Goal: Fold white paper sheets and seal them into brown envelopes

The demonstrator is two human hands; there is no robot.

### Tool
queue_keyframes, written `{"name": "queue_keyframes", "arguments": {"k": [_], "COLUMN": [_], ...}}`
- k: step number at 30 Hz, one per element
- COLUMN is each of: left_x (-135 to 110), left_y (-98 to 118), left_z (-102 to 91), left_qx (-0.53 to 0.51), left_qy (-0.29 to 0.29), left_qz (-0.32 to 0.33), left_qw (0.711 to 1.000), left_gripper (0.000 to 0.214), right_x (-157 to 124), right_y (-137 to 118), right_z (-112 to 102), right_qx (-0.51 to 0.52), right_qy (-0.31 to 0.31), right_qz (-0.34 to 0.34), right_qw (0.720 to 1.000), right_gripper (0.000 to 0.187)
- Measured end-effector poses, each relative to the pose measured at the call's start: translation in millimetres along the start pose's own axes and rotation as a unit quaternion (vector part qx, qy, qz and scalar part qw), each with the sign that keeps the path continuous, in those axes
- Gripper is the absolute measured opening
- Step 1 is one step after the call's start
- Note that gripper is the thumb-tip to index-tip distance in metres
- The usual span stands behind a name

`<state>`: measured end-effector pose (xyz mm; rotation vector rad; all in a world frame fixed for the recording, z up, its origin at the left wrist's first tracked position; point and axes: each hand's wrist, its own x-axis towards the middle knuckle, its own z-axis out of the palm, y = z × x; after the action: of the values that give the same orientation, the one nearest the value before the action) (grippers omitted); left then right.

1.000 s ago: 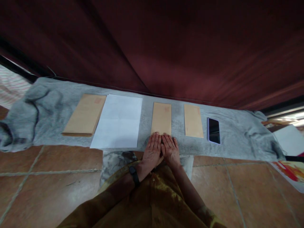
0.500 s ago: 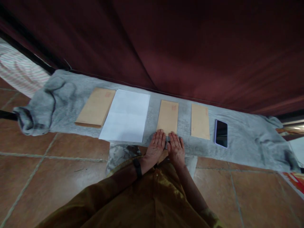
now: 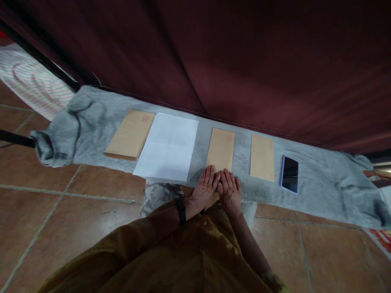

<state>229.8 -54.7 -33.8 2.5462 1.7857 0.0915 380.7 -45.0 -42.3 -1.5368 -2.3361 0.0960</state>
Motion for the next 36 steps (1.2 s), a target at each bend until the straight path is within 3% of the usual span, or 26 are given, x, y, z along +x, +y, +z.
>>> {"name": "queue_keyframes", "arguments": {"k": [17, 27, 36], "left_x": [-7.0, -11.7, -12.2], "left_y": [-8.2, -14.5, -19.2], "left_z": [-5.2, 0.1, -1.3], "left_qx": [0.021, -0.003, -0.028], "left_qy": [0.018, 0.033, 0.033], "left_qz": [0.014, -0.020, -0.012], "left_qw": [1.000, 0.999, 0.999], "left_gripper": [0.060, 0.063, 0.069], "right_x": [-7.3, -13.5, 4.3], "right_y": [8.8, 20.2, -5.7], "right_z": [0.0, -4.0, -9.0], "right_qx": [-0.011, -0.022, 0.027], "right_qy": [0.019, 0.019, 0.025], "right_qz": [0.013, 0.035, 0.004], "right_qw": [1.000, 0.999, 0.999], "right_gripper": [0.052, 0.051, 0.050]}}
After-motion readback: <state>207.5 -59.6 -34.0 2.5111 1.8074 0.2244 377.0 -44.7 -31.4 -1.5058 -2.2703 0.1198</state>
